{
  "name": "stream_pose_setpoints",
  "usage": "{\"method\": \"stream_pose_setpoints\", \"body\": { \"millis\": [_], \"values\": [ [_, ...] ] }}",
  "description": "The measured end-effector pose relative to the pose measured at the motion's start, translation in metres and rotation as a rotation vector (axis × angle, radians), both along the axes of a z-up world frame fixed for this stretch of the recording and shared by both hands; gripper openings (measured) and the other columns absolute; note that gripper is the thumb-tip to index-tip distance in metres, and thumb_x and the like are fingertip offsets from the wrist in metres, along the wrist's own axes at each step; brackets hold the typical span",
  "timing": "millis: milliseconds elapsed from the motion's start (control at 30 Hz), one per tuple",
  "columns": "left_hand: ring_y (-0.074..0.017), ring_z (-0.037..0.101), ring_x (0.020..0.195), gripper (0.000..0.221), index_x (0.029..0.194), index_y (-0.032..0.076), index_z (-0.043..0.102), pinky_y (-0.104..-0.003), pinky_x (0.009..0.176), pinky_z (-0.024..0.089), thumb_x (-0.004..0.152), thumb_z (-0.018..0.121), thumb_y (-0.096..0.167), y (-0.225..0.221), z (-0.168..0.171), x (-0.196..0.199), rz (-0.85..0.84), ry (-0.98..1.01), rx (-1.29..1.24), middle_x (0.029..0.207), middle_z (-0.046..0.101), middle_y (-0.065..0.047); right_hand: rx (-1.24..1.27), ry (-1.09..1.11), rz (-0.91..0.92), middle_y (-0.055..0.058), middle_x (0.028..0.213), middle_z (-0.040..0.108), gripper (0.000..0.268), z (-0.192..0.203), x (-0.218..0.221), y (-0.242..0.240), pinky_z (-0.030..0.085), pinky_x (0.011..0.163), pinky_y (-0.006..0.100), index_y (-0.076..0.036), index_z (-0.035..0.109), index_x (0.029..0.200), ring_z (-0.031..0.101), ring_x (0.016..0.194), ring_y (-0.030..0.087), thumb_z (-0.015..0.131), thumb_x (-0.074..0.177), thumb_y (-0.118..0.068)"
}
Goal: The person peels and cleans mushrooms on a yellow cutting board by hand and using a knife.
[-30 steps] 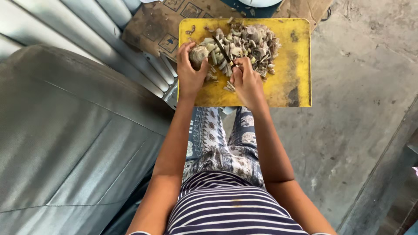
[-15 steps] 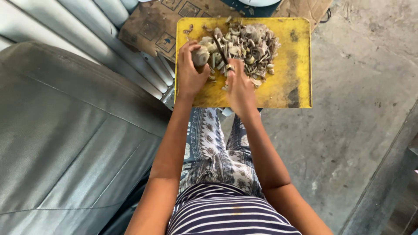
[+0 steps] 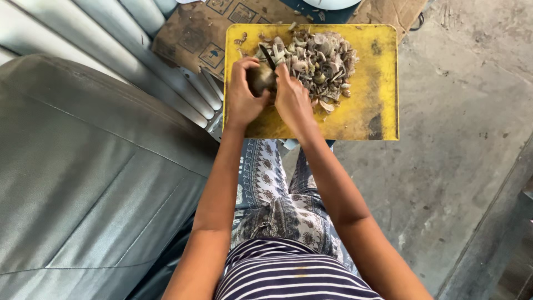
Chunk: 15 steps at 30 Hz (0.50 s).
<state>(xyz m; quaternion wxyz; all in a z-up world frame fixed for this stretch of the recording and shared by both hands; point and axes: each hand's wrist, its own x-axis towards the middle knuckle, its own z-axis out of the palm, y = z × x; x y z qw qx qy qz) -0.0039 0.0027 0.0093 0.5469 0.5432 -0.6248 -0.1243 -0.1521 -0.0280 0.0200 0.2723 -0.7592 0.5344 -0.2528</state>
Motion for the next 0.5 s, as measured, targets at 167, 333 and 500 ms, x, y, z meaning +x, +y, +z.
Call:
{"method": "stream_pose_setpoints", "body": {
  "millis": [167, 333, 500],
  "values": [
    [-0.0352, 0.059, 0.125, 0.05, 0.114, 0.007, 0.056, -0.04, 0.107, 0.05, 0.07, 0.079, -0.002, 0.004, 0.004, 0.0, -0.022, 0.047, 0.004, 0.13, 0.058, -0.014, -0.091, 0.057, -0.03, 0.026, 0.1, 0.067, 0.032, -0.005, 0.005, 0.005, 0.049, 0.074, 0.061, -0.017, 0.047, 0.128, 0.065, 0.093, 0.053, 0.049, 0.098, -0.008],
    [-0.0352, 0.059, 0.122, 0.047, 0.119, 0.007, 0.06, -0.042, 0.105, 0.049, 0.079, 0.085, 0.004, -0.001, 0.004, 0.0, 0.04, -0.036, 0.013, 0.127, 0.06, -0.016, -0.196, -0.026, -0.016, 0.025, 0.097, 0.067, 0.034, -0.012, 0.003, 0.007, 0.05, 0.075, 0.059, -0.016, 0.047, 0.128, 0.065, 0.093, 0.051, 0.05, 0.096, -0.005],
    [-0.0226, 0.067, 0.11, 0.049, 0.124, 0.004, 0.056, -0.034, 0.099, 0.054, 0.085, 0.086, 0.009, -0.001, -0.003, 0.001, -0.029, 0.255, 0.097, 0.116, 0.067, -0.011, -0.178, -0.012, -0.012, 0.025, 0.096, 0.067, 0.029, -0.019, 0.001, 0.006, 0.049, 0.075, 0.061, -0.017, 0.048, 0.129, 0.065, 0.091, 0.052, 0.051, 0.101, -0.008]
  ]
}}
